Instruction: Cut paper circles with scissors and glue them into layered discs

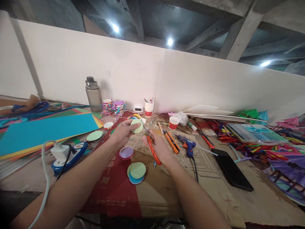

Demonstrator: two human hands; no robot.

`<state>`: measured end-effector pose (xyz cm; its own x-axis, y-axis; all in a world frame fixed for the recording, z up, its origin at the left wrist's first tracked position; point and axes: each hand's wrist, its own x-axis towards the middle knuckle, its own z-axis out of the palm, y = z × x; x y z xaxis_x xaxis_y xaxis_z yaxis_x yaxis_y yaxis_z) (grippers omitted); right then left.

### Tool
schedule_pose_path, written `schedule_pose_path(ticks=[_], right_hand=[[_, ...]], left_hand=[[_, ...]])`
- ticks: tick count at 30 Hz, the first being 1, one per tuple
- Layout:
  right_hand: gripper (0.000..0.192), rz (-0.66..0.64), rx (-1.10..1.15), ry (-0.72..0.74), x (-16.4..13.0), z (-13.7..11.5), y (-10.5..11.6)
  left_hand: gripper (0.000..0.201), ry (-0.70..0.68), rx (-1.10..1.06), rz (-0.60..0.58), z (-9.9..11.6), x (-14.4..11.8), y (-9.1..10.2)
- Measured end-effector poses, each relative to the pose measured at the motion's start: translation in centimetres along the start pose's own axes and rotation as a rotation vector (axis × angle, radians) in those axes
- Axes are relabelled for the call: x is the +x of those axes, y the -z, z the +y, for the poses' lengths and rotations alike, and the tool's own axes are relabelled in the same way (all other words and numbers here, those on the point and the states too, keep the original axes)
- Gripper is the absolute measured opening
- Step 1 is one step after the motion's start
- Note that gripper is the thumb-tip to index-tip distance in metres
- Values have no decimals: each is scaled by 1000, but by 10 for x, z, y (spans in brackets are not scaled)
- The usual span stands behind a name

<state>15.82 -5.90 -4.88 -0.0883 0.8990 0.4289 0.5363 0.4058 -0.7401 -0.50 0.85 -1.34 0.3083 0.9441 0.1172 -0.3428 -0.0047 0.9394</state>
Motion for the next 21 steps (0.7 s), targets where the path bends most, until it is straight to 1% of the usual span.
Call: schedule_pose_path(ticks=[3, 7, 17, 21], right_hand=[[24, -46, -3, -22, 0, 0, 1], [21, -65, -7, -56, 0, -4, 3], [24, -84, -47, -45, 0, -7, 7], [24, -86, -65, -68, -1, -10, 8]], left_hand=[[32, 14, 12, 2, 1, 1, 1], [33, 30, -9, -1, 3, 1, 0], [37, 46, -29, -61, 5, 3, 7], [40, 70, -34, -76, 6, 4, 9]])
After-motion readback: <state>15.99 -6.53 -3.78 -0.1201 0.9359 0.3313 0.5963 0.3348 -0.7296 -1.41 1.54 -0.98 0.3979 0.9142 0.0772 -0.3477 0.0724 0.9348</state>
